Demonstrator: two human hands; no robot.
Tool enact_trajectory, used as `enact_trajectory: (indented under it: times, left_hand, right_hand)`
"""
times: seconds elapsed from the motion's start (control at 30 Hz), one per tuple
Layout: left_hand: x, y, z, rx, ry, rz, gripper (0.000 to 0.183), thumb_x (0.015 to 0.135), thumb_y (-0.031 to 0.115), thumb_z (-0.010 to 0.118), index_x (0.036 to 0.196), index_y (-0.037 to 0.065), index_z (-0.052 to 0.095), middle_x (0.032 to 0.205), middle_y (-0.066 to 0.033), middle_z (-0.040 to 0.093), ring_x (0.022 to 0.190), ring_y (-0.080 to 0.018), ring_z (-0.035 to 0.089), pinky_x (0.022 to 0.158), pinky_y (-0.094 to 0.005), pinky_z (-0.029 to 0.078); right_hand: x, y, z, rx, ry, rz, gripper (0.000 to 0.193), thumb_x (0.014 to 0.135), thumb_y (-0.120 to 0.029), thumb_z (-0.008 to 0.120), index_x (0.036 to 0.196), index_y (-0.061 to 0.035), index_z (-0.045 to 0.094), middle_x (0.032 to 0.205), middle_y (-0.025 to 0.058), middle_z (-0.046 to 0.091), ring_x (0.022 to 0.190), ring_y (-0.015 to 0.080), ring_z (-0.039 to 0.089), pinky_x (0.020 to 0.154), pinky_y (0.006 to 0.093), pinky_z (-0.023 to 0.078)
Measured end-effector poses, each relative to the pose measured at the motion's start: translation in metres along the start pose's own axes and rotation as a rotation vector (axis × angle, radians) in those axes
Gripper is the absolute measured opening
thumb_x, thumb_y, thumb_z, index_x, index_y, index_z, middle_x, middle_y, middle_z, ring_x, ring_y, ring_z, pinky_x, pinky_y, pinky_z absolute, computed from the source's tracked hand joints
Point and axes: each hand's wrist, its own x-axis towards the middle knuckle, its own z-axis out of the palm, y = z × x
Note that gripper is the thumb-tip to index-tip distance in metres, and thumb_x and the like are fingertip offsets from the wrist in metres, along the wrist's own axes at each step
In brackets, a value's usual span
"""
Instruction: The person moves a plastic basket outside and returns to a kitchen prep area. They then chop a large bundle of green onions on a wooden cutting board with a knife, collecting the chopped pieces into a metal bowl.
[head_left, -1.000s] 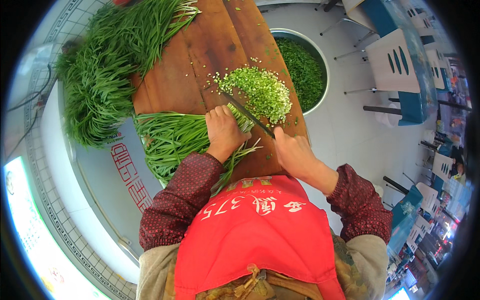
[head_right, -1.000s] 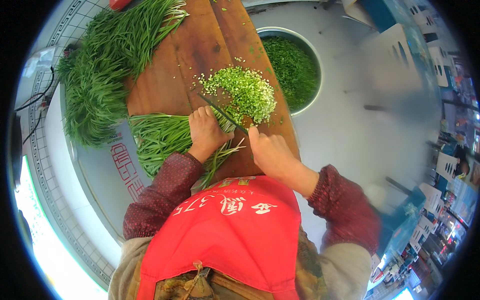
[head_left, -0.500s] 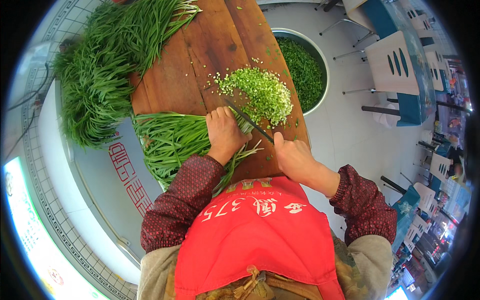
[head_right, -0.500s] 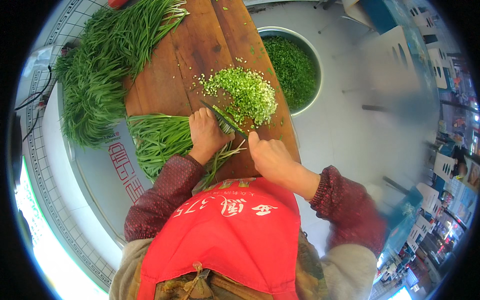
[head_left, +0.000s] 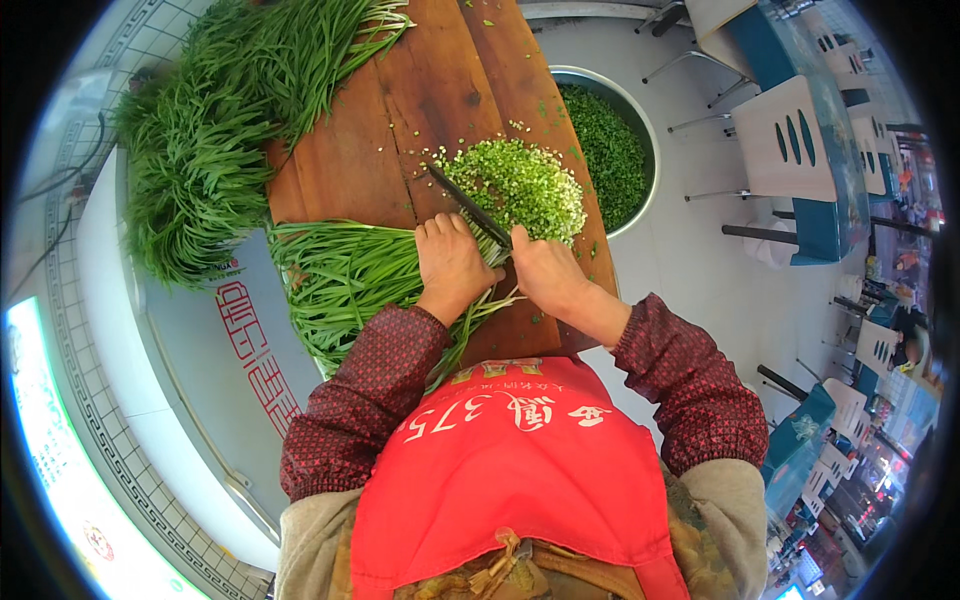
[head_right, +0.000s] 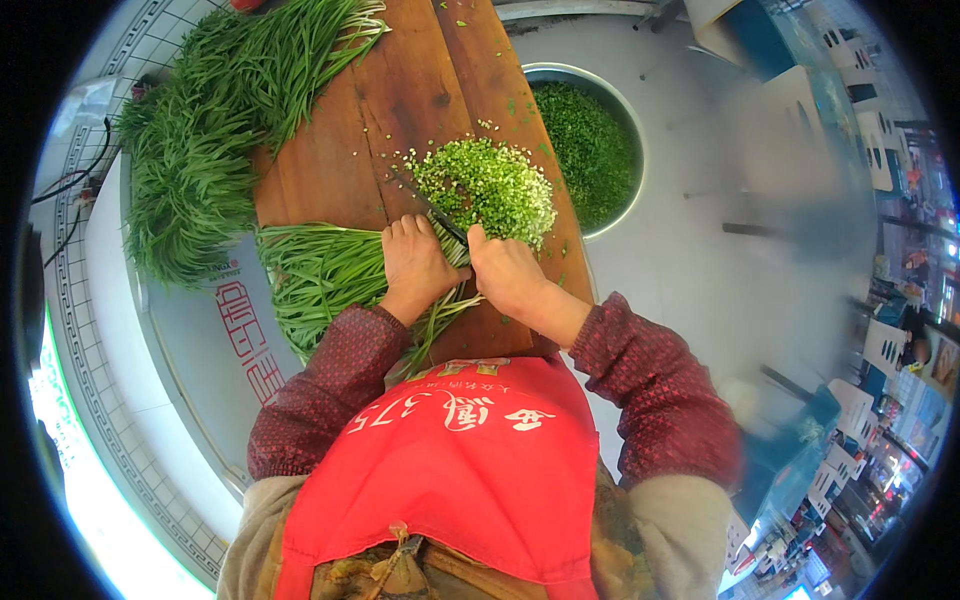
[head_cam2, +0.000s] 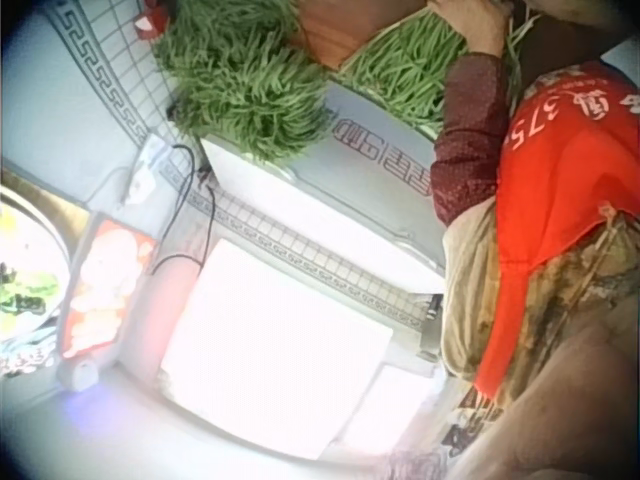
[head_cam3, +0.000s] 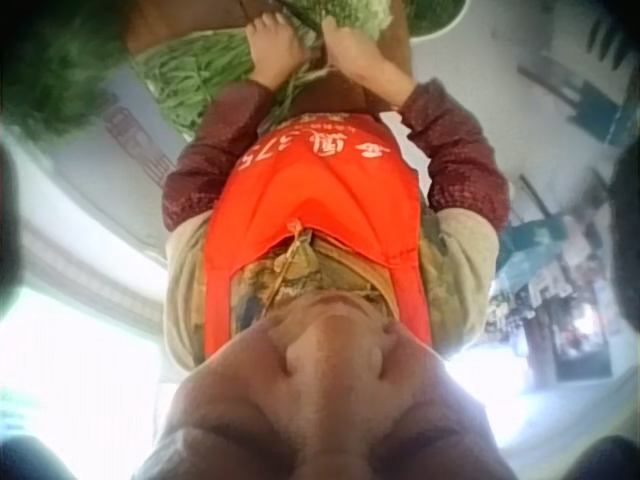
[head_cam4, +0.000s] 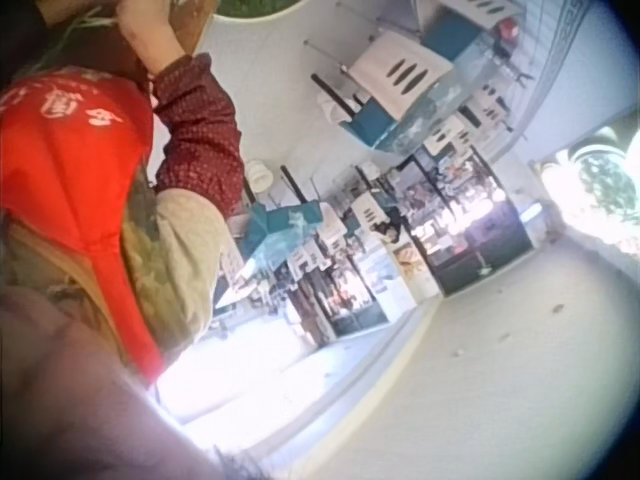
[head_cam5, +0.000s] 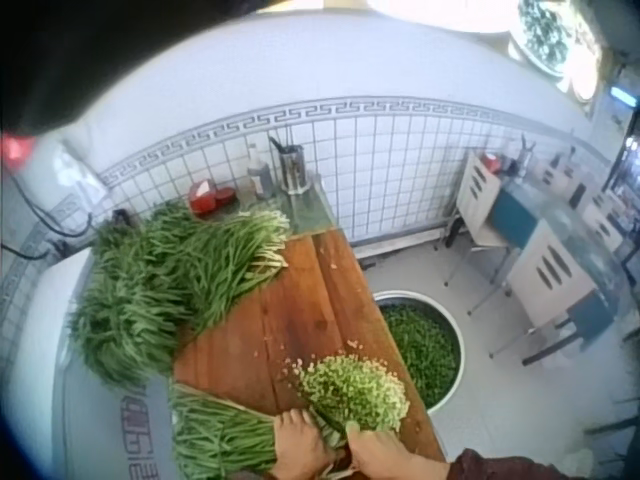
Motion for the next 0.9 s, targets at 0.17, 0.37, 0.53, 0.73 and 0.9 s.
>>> enact_trajectory:
  times: [0.17,0.37,0.53,0.73,0.9]
  left_hand:
    - [-0.001,0.0,-0.001,-0.022,0.0,-0.016,0.075,0.049,0.05,0.086,0.096,0.003,0.052,0.094,-0.011,0.052,0.093,-0.0284,0.052,0.085,-0.0391,0.038]
    - [0.0,0.0,-0.002,-0.022,-0.043,-0.022,0.074,0.052,0.051,0.085,0.099,0.003,0.053,0.095,-0.0097,0.051,0.094,-0.0268,0.051,0.087,-0.0387,0.037]
    - [-0.001,-0.001,-0.001,-0.048,-0.003,0.005,0.073,0.05,0.05,0.086,0.095,0.003,0.053,0.094,-0.0098,0.051,0.094,-0.0272,0.051,0.085,-0.039,0.038]
    - [0.0,-0.003,0.005,-0.039,0.049,0.029,0.071,0.052,0.054,0.083,0.092,0.003,0.055,0.092,-0.0103,0.053,0.09,-0.0285,0.052,0.085,-0.04,0.038]
    - [-0.001,-0.001,0.003,-0.001,0.042,0.005,0.071,0.053,0.053,0.082,0.093,0.002,0.055,0.093,-0.0119,0.055,0.091,-0.0292,0.054,0.087,-0.0397,0.038]
  right_hand:
    - [-0.052,-0.009,-0.036,-0.028,-0.039,0.027,0.022,0.077,0.002,0.057,0.093,0.0036,0.043,0.064,0.0236,0.062,0.06,0.0418,0.063,0.056,0.0492,0.05]
    - [-0.071,-0.014,-0.042,-0.037,-0.173,0.098,0.023,0.076,0.002,0.058,0.093,0.0038,0.042,0.064,0.0231,0.062,0.061,0.0422,0.063,0.056,0.0496,0.05]
    - [-0.059,-0.014,-0.047,-0.06,-0.223,0.081,0.025,0.075,0.002,0.06,0.092,0.004,0.042,0.066,0.0236,0.063,0.063,0.0424,0.064,0.057,0.0494,0.051]
    - [-0.014,-0.01,-0.014,-0.065,-0.119,0.03,0.024,0.074,0.002,0.06,0.092,0.0037,0.043,0.064,0.0235,0.062,0.062,0.043,0.064,0.056,0.05,0.051]
    - [0.012,0.002,0.02,-0.029,-0.01,0.0,0.018,0.08,0.0,0.057,0.091,0.0031,0.043,0.058,0.0235,0.059,0.056,0.0437,0.062,0.051,0.0512,0.05]
